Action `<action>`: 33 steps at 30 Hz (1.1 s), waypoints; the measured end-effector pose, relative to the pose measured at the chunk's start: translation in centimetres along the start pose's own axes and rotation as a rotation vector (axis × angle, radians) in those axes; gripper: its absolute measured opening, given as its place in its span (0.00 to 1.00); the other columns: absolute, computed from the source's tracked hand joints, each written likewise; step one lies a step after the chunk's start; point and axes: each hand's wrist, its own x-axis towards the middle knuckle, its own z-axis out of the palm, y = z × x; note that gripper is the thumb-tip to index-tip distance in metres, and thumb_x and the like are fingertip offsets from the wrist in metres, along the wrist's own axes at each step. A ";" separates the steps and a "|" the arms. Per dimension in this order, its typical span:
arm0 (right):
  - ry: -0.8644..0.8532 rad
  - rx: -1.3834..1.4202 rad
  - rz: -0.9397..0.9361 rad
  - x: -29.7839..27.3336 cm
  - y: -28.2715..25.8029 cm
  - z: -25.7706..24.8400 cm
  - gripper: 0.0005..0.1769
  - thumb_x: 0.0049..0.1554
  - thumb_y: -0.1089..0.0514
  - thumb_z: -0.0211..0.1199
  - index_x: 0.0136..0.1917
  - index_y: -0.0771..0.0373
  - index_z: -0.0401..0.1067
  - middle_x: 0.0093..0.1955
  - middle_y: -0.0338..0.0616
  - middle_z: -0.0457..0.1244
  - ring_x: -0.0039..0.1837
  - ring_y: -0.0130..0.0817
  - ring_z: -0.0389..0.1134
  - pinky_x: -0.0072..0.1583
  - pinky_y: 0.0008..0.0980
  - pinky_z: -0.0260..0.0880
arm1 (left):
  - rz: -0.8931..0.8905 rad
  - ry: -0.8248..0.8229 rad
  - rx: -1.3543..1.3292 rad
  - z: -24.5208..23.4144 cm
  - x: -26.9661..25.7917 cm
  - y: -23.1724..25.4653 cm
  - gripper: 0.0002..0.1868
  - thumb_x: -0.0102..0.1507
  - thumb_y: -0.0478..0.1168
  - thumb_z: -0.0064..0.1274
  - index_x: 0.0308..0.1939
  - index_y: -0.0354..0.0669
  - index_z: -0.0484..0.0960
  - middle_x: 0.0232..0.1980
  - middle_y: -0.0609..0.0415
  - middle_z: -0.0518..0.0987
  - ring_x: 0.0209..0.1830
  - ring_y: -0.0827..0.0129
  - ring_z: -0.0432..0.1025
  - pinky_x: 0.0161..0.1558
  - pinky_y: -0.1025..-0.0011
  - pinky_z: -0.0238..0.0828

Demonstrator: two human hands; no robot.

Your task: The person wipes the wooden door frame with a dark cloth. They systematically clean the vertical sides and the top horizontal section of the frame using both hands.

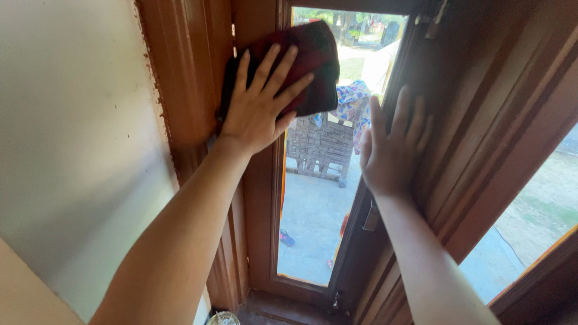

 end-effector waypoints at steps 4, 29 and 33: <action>-0.092 0.098 0.050 -4.4 -0.8 0.1 0.35 0.67 0.43 0.48 0.83 0.52 0.53 0.85 0.59 0.44 0.84 0.64 0.41 0.79 0.67 0.39 | -0.045 0.064 -0.026 -0.7 2.2 0.0 0.40 0.68 0.61 0.50 0.84 0.67 0.57 0.87 0.47 0.42 0.87 0.52 0.36 0.78 0.35 0.28; -0.011 0.212 0.068 -10.3 -1.8 1.8 0.35 0.64 0.35 0.49 0.77 0.53 0.61 0.83 0.60 0.47 0.82 0.68 0.44 0.76 0.70 0.41 | 0.311 -0.179 -0.448 9.5 -12.9 16.3 0.38 0.61 0.50 0.54 0.76 0.55 0.63 0.82 0.59 0.56 0.83 0.59 0.45 0.71 0.32 0.38; -0.049 0.177 0.086 -10.4 -2.0 1.4 0.31 0.64 0.43 0.52 0.78 0.51 0.62 0.83 0.61 0.47 0.82 0.68 0.44 0.77 0.70 0.41 | 0.477 -0.145 -0.371 11.8 -18.1 14.6 0.43 0.57 0.42 0.52 0.78 0.66 0.61 0.84 0.65 0.53 0.84 0.69 0.45 0.77 0.43 0.32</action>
